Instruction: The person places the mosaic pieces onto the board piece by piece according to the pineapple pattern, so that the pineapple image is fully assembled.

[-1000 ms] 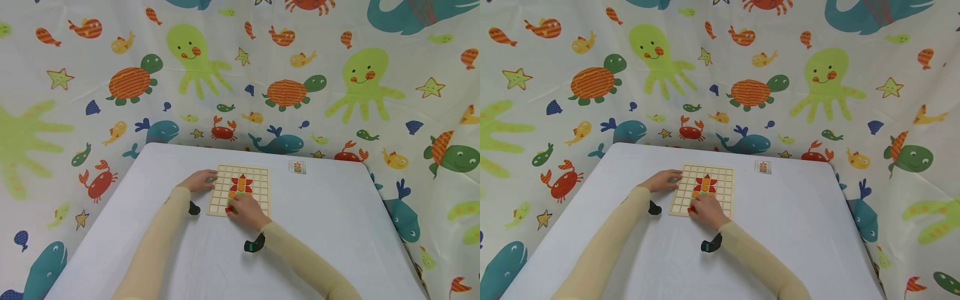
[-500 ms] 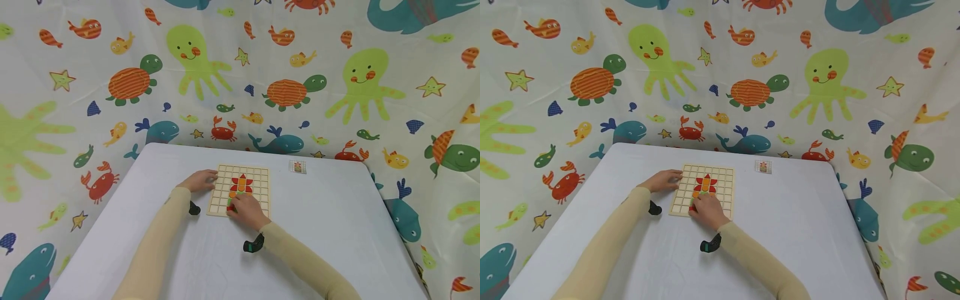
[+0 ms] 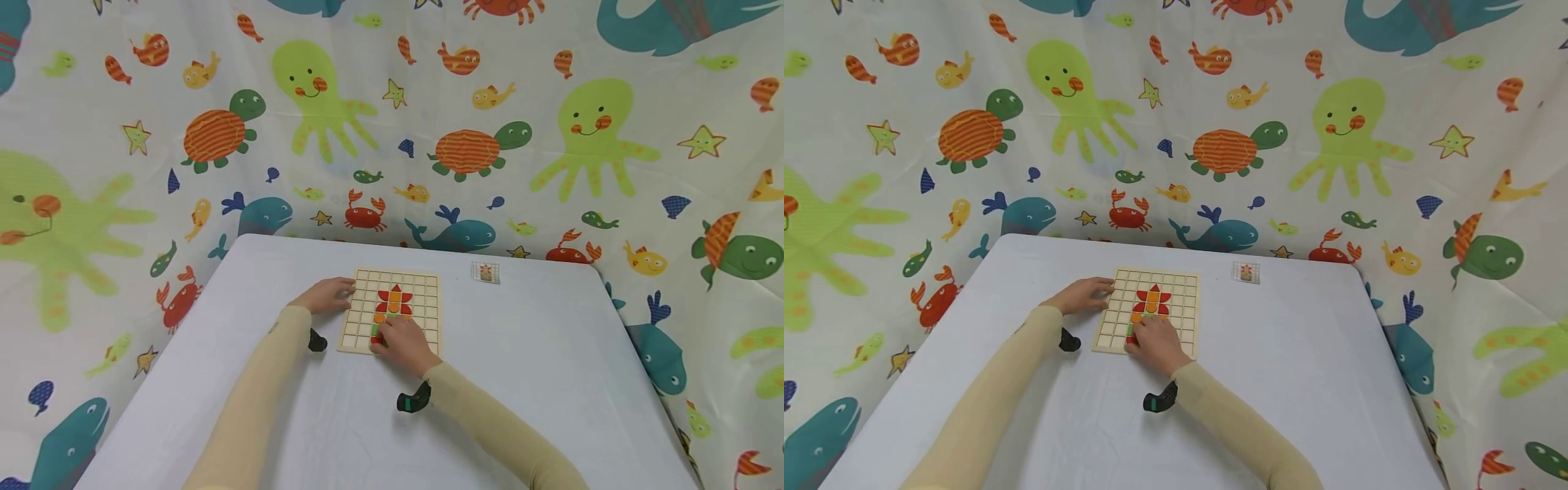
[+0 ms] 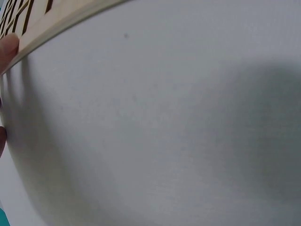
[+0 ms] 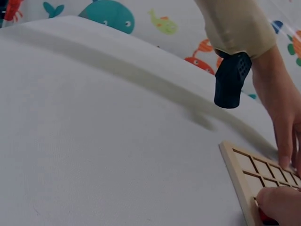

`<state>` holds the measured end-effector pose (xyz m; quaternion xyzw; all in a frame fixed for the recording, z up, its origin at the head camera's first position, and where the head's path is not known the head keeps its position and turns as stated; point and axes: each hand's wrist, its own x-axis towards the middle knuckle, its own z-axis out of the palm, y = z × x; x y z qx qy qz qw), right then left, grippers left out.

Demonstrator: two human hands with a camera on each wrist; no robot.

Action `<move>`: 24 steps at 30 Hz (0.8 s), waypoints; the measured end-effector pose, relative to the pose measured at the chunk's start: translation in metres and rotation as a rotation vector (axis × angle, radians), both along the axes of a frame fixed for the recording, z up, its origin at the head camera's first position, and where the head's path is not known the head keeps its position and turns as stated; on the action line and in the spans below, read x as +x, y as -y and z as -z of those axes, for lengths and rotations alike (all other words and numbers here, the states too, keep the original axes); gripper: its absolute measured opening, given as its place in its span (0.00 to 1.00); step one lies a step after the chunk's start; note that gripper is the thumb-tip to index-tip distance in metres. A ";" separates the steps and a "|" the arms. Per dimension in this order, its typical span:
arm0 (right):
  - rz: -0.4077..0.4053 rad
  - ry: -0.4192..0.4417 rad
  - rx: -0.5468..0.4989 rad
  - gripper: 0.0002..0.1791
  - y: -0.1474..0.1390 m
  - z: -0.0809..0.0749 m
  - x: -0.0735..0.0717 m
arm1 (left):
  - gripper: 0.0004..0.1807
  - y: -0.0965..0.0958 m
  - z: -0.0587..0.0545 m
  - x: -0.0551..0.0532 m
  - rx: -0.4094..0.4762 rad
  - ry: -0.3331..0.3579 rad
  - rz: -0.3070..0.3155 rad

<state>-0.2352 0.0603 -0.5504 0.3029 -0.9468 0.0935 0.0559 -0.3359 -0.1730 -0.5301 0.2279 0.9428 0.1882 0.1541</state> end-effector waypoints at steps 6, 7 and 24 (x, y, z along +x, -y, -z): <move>-0.023 -0.049 -0.020 0.13 -0.002 -0.001 0.001 | 0.27 0.001 0.000 0.000 -0.002 -0.003 -0.001; -0.024 -0.056 -0.020 0.13 -0.002 -0.001 0.002 | 0.27 0.001 0.000 0.000 -0.004 -0.008 0.001; 0.035 0.022 -0.088 0.16 -0.011 0.000 -0.003 | 0.27 0.002 0.002 0.000 -0.009 0.006 0.001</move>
